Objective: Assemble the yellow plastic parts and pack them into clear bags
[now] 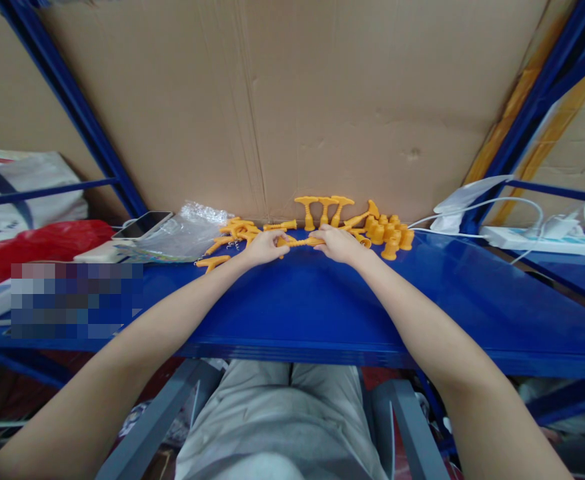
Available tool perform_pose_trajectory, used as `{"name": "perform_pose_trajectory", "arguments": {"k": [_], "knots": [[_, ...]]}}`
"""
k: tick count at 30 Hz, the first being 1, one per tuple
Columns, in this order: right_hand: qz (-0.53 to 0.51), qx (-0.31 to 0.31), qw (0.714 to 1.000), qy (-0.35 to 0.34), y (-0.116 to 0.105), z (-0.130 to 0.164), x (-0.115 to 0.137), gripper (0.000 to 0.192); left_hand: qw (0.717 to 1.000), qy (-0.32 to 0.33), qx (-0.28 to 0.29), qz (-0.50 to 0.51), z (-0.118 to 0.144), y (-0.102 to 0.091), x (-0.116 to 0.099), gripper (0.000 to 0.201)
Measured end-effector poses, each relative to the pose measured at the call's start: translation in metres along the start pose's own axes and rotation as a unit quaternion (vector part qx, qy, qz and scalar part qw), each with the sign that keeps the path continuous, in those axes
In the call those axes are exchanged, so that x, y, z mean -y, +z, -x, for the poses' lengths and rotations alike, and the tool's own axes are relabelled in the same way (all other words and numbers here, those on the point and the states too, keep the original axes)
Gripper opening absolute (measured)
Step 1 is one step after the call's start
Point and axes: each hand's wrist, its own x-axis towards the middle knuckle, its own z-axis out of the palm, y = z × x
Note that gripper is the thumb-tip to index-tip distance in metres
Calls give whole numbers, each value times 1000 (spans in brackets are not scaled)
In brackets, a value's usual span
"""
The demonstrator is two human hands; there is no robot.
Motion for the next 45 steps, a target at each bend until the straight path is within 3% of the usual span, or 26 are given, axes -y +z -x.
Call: {"name": "perform_pose_trajectory", "arguments": {"k": [8, 18, 25, 30, 35, 41, 45], "knots": [[-25, -20, 999, -3, 6, -2, -2, 39, 992, 35, -30, -116, 4, -7, -4, 26], [-43, -34, 998, 13, 8, -5, 1, 39, 980, 53, -23, -189, 8, -13, -13, 29], [-163, -81, 983, 11, 4, -7, -10, 46, 980, 24, -44, -193, 10, -15, -12, 34], [-287, -42, 956, 51, 1, -3, -18, 51, 981, 33, -51, -186, 8, -15, -5, 34], [-361, -43, 926, 104, -4, -3, -18, 37, 984, 57, -77, -148, 4, -11, 5, 31], [-482, -23, 863, 153, -12, 0, -10, 9, 979, 90, -108, -145, 0, -7, 10, 26], [-544, -23, 812, 210, -12, 0, 0, 33, 973, 118, -144, -137, -2, -5, 14, 22]]}}
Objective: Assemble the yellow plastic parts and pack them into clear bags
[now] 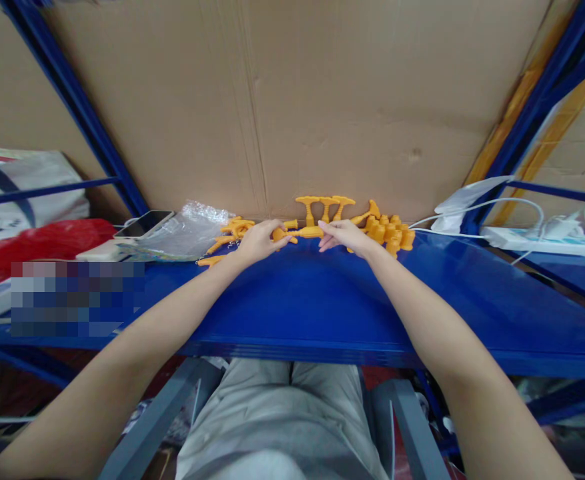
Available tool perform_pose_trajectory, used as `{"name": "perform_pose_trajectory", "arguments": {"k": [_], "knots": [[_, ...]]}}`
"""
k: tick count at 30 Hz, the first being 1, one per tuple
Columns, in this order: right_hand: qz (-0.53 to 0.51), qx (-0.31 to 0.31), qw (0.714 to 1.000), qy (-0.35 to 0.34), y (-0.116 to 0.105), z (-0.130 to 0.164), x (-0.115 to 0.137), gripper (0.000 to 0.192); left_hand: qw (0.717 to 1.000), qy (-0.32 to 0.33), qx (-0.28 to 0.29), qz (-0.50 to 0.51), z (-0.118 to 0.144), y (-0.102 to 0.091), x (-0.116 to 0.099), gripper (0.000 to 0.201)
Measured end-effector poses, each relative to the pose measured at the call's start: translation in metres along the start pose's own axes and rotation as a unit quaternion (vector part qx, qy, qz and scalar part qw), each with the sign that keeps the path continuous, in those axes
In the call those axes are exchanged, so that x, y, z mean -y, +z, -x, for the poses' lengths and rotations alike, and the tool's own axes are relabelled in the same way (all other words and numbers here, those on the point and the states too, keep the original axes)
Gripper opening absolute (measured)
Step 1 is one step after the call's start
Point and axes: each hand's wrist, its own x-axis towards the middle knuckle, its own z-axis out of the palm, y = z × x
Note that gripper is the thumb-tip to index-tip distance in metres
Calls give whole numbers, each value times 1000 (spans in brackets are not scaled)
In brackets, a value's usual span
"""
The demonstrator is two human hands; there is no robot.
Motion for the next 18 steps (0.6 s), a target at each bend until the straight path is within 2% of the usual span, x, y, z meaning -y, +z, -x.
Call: {"name": "perform_pose_trajectory", "arguments": {"k": [6, 11, 13, 16, 18], "knots": [[-25, -35, 998, 54, 15, 2, 7, 43, 1000, -2, -15, 9, 0, 3, 4, 21], [15, -34, 997, 73, 14, 1, 8, 48, 1000, -5, -10, 10, 0, 4, 3, 21], [40, -22, 997, 57, 9, 0, 5, 44, 1000, -6, -8, 10, 0, 4, 4, 21], [55, 6, 998, -7, -2, -3, -3, 22, 1000, -6, -11, 13, -1, 5, 5, 23], [50, 29, 996, -64, -7, -7, -9, 36, 1000, -3, -16, 17, -2, 6, 7, 23]]}}
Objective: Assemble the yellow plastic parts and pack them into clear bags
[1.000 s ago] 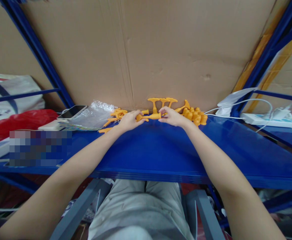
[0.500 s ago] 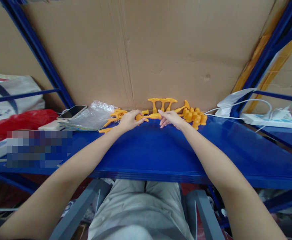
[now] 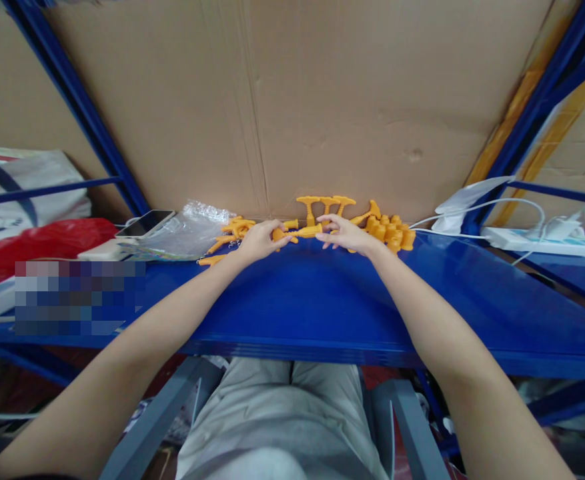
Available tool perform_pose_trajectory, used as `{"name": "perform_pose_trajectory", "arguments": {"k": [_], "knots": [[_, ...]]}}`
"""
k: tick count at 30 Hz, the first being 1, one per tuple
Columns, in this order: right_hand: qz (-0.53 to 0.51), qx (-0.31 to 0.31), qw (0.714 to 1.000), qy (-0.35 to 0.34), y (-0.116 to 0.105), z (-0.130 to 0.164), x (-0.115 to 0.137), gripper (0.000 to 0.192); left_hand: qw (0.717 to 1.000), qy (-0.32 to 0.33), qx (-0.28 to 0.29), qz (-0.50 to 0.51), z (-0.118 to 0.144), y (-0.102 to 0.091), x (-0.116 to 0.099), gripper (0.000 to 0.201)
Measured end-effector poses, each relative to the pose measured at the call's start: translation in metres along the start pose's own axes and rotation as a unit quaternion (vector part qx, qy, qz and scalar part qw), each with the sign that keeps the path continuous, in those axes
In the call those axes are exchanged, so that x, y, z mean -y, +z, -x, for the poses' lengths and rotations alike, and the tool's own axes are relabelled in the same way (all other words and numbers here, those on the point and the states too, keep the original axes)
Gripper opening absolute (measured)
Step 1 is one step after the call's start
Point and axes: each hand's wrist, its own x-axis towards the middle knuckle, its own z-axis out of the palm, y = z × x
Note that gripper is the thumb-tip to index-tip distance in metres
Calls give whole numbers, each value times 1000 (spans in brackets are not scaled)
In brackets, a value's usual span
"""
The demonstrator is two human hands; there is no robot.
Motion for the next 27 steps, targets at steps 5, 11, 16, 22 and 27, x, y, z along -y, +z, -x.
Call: {"name": "perform_pose_trajectory", "arguments": {"k": [5, 11, 16, 22, 27], "knots": [[-6, -1, 997, -78, -3, -6, -13, 42, 1000, 13, -1, 1, 0, 1, 3, 23], [-13, 9, 999, -31, 3, -1, -4, 42, 999, 34, -18, -10, 1, -1, -3, 23], [-51, -17, 995, 89, 16, -1, 3, 59, 999, 37, -31, -22, 1, -7, -8, 22], [-49, -32, 987, 148, 20, -2, 6, 56, 998, 46, -33, -16, 1, -6, -8, 22], [-37, -16, 984, 176, 17, -2, 8, 60, 999, 33, -19, -12, 1, -6, -9, 22]]}}
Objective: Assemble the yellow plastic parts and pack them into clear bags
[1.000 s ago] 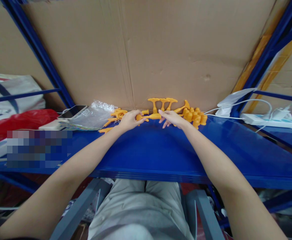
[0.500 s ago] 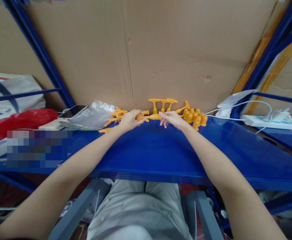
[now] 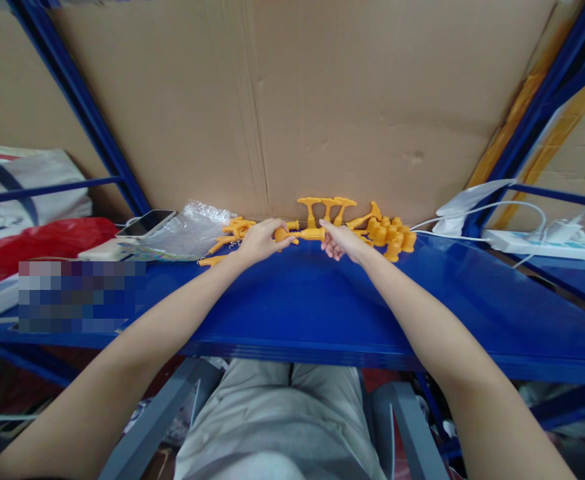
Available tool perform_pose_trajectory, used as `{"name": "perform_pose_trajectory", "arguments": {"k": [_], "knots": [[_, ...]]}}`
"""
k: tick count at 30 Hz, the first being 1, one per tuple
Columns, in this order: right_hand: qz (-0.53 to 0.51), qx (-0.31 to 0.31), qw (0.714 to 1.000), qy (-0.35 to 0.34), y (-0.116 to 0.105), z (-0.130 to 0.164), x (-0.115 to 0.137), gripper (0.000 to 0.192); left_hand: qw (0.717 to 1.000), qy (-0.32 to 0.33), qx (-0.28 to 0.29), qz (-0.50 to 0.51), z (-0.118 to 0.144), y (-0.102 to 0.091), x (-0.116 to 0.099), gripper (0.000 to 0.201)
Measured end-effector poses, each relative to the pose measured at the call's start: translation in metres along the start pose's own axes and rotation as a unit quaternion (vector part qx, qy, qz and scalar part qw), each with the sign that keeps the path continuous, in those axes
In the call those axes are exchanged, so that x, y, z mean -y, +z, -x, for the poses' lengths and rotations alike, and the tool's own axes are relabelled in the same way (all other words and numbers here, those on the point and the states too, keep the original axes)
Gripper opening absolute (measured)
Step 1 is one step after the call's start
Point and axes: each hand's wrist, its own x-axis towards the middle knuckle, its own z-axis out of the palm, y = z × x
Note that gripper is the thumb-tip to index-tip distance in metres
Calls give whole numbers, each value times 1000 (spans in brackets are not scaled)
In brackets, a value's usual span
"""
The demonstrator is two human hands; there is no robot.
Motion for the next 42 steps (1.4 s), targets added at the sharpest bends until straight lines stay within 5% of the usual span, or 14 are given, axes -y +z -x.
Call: {"name": "perform_pose_trajectory", "arguments": {"k": [4, 9, 19, 24, 27, 32, 36, 42], "knots": [[-10, 18, 1000, -1, -5, 3, 2, 55, 1000, -5, 0, 0, 0, 0, 2, 22], [-40, 30, 995, -82, -9, 9, 2, 14, 1000, -11, -6, 9, 0, 1, 5, 21], [-60, 11, 994, -93, -7, 7, 2, 15, 999, -29, 14, 21, 0, -1, 2, 22], [-100, -71, 979, -164, -17, -3, 0, 17, 996, -50, 51, 52, 1, -3, 1, 51], [-26, -161, 968, -188, -28, -10, -3, 21, 996, -28, 73, 53, 4, 4, 9, 54], [306, -270, 885, -223, -38, -4, -3, 32, 990, -4, 139, 11, 10, 24, 31, 45], [502, -236, 812, -180, -31, 11, 3, 34, 981, -10, 195, -11, 11, 31, 38, 42], [615, -180, 756, -134, -23, 15, 0, 36, 981, -43, 187, -17, 7, 31, 33, 37]]}}
